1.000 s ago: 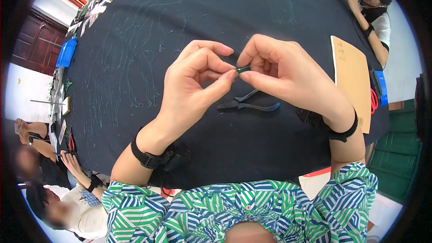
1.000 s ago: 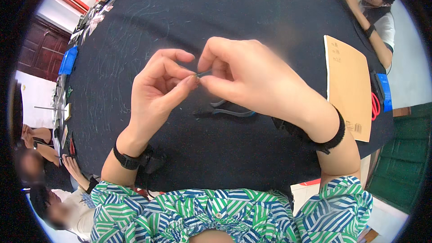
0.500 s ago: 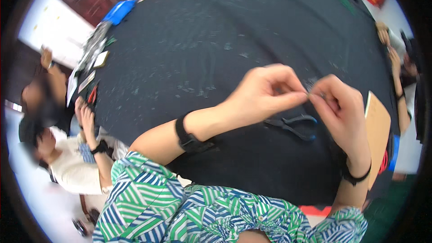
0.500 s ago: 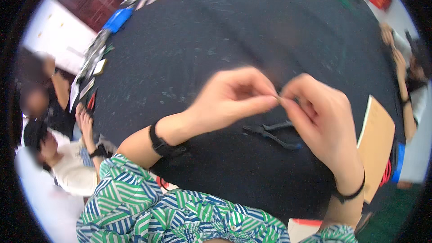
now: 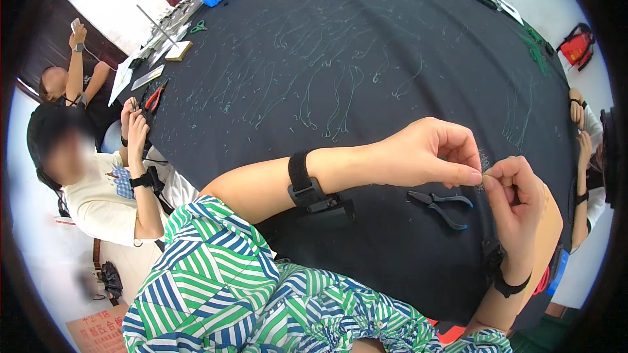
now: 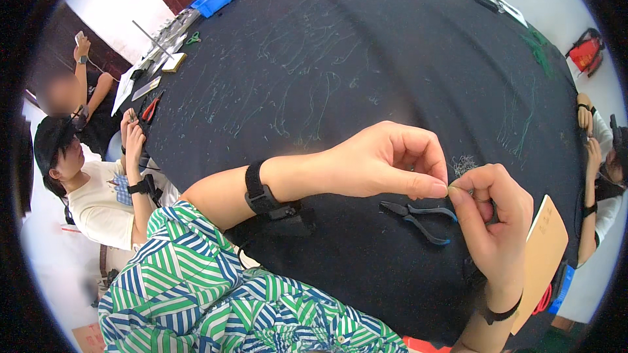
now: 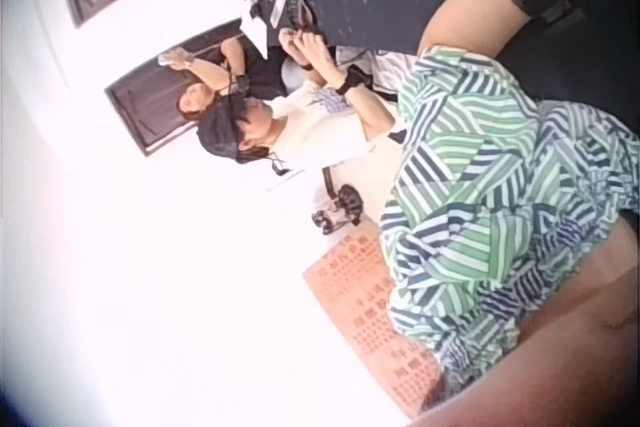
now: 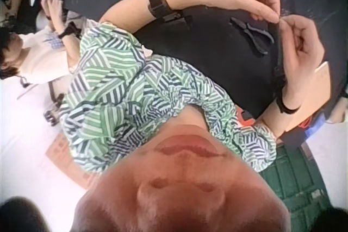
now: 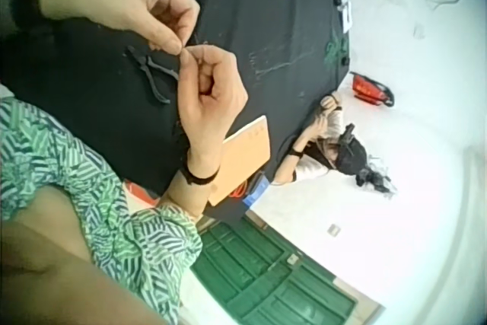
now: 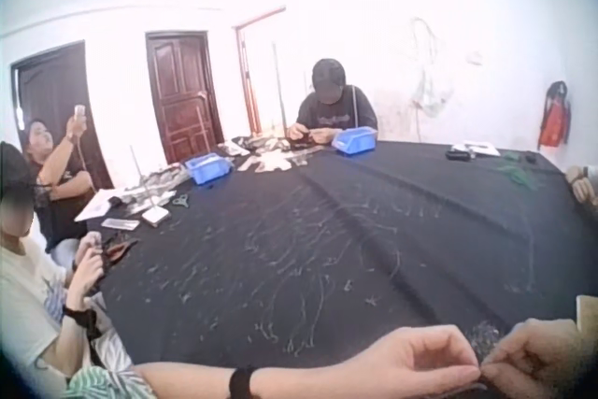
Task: Assembling fishing tackle by threading components onto a line and crimping them.
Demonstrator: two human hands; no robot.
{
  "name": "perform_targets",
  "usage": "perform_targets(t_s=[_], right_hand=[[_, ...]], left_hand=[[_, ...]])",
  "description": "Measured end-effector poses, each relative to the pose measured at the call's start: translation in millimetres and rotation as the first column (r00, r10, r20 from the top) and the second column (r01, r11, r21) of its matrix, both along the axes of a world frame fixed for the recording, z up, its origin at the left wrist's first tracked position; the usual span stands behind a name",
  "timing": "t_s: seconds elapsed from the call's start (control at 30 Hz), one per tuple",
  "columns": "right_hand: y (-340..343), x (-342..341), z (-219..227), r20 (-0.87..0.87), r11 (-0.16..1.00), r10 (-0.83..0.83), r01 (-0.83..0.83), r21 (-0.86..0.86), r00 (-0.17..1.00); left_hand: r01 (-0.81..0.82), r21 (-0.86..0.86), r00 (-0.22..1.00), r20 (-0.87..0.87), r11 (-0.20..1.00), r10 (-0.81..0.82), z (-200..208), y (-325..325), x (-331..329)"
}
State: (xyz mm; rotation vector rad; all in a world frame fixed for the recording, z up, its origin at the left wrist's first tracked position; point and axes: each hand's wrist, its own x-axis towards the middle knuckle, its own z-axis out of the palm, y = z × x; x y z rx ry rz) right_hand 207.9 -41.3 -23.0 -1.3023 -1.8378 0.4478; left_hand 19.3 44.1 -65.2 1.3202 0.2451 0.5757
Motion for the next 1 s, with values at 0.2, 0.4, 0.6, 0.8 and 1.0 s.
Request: perform_targets(t_s=[0.2,0.4,0.6,0.8,1.0], right_hand=[[-5,5,11,0.0,0.998,0.059,-0.059,-0.033,0.998],[-10,30,36,0.074,0.997,0.008,-0.003,-0.072,0.997],[-12,49,34,-0.047,0.996,0.004,-0.008,-0.085,0.999],[-8,28,31,0.011,0.991,0.081,-0.079,-0.106,0.997],[-5,22,27,0.053,0.983,0.124,-0.116,-0.141,0.991]], left_hand=[[0.04,0.089,0.996,-0.086,0.995,-0.032,8,-2,-3],[0.088,0.245,0.945,-0.326,0.965,-0.003,41,5,-17],[0.049,0.475,0.855,-0.476,0.879,0.209,86,12,-61],[0.024,0.518,0.674,-0.64,0.855,0.369,114,11,-131],[-0.051,0.745,0.253,-0.635,0.666,0.73,134,61,-235]])
